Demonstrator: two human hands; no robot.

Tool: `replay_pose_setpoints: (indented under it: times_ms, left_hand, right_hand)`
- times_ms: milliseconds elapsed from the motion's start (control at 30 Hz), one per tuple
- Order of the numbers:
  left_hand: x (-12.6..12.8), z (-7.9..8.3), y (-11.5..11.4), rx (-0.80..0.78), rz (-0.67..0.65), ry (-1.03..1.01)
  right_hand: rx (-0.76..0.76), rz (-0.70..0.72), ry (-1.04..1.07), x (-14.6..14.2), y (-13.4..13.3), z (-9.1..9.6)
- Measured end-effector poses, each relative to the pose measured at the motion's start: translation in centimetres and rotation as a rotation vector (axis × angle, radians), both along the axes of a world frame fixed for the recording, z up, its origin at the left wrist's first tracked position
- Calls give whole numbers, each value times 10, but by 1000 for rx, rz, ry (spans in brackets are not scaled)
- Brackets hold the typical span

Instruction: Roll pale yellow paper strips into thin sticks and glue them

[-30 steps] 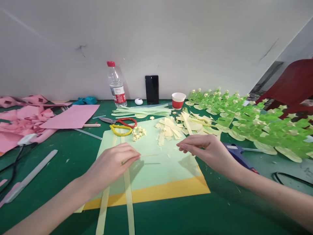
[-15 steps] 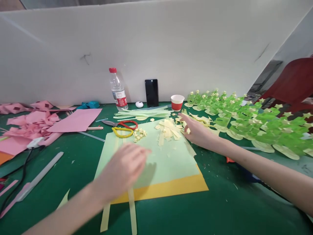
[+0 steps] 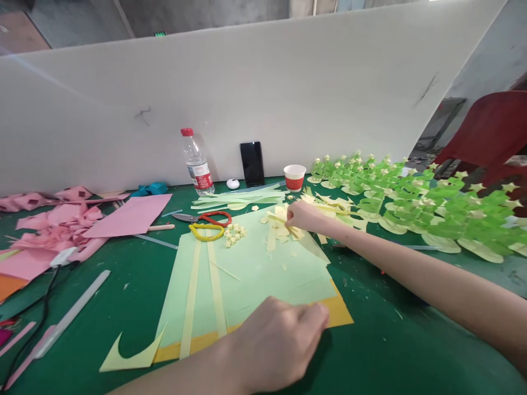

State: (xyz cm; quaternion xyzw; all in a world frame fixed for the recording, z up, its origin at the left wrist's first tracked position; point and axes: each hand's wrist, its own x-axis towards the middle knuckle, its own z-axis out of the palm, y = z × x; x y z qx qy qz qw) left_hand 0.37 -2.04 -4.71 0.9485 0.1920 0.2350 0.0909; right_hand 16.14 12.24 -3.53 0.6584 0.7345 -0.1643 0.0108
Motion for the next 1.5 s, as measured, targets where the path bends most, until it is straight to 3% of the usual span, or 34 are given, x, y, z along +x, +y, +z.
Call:
replay_pose_setpoints:
  times_ms: [133,267,533,1033,1267,1500]
  left_hand:
    - [-2,6,12,-228,68,-2]
    - [1,5,9,-333,10,54]
    - [2,-7,-3,-304,-115,135]
    - [1,-16,-7,-197,-157,133]
    - [3,-18,-4,-230,-166,118]
    - [2,-15,-8,-342,-141,26]
  right_hand:
    - [5,-14,33,6,6,-3]
    - [-24,-24,46,7,9,-5]
    - [-107,-15,84,8,15,-4]
    - [-186,-74,169,-3,13,6]
    - [-257,-139,314,6,9,15]
    - [-216,-208,483,19,5,27]
